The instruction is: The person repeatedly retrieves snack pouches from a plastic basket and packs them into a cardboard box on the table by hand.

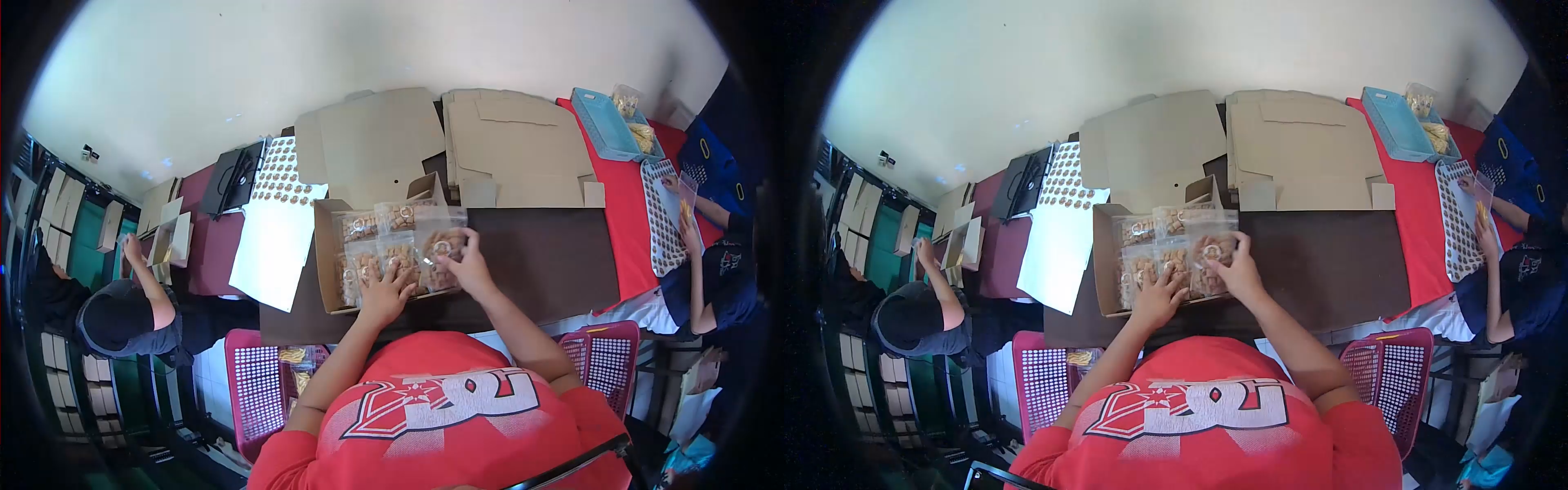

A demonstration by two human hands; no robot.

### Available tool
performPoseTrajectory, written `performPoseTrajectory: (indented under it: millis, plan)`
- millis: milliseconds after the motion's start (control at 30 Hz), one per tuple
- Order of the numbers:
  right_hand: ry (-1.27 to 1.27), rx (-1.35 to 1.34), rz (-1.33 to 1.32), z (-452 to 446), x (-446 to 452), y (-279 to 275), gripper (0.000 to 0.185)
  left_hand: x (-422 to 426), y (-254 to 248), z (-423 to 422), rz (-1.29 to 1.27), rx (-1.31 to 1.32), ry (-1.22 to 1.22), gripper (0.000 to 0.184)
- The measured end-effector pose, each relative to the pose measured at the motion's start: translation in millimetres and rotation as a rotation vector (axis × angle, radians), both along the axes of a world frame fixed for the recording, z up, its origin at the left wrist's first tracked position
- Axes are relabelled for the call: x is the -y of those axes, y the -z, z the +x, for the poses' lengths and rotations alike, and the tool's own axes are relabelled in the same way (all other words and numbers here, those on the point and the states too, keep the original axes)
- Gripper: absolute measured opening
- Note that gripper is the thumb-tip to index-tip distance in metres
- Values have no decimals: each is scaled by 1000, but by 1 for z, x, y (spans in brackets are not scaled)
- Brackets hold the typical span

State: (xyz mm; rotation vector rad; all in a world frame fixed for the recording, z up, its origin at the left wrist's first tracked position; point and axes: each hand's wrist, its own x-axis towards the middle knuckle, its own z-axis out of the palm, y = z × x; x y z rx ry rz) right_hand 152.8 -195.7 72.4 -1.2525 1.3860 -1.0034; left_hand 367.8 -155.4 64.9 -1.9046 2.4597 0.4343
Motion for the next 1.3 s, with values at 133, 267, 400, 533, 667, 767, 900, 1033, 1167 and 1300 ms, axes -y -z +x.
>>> performPoseTrajectory:
  millis: [133, 267, 400, 533, 667, 767, 900, 1033, 1167, 1300]
  plan:
    - [-22, -246, -161, 31, 4, 23, 83, -11, -2, 6, 42, 29, 0, 50]
    - [-137, -270, 205, 41, 12, -2, 86, -19, 6, 7, -58, -28, -45, 56]
    - [-153, -312, 48, 45, 19, 72, 76, -18, 7, 9, -23, 10, -24, 58]
    - [-209, -913, -155, 60, 2, 38, 62, -23, 4, 6, -54, 53, -15, 54]
    - [31, -777, -207, 70, -2, 62, 53, -21, 11, 8, 10, 1, 43, 45]
    - [-86, -844, -104, 78, 5, 82, 29, -19, 13, 13, -45, 95, 155, 44]
    - [-27, -1365, -99, 114, 26, 114, 25, -9, 29, 26, 47, 22, 259, 51]
    - [284, -780, -582, 73, -61, 46, 39, 0, 39, 37, 83, 53, 302, 53]
    - [269, -561, -382, -7, -192, 24, 40, 3, 47, 38, -41, 112, 401, 53]
    - [706, -675, -52, -82, -337, 79, 32, -12, 36, 13, -353, 61, 454, 49]
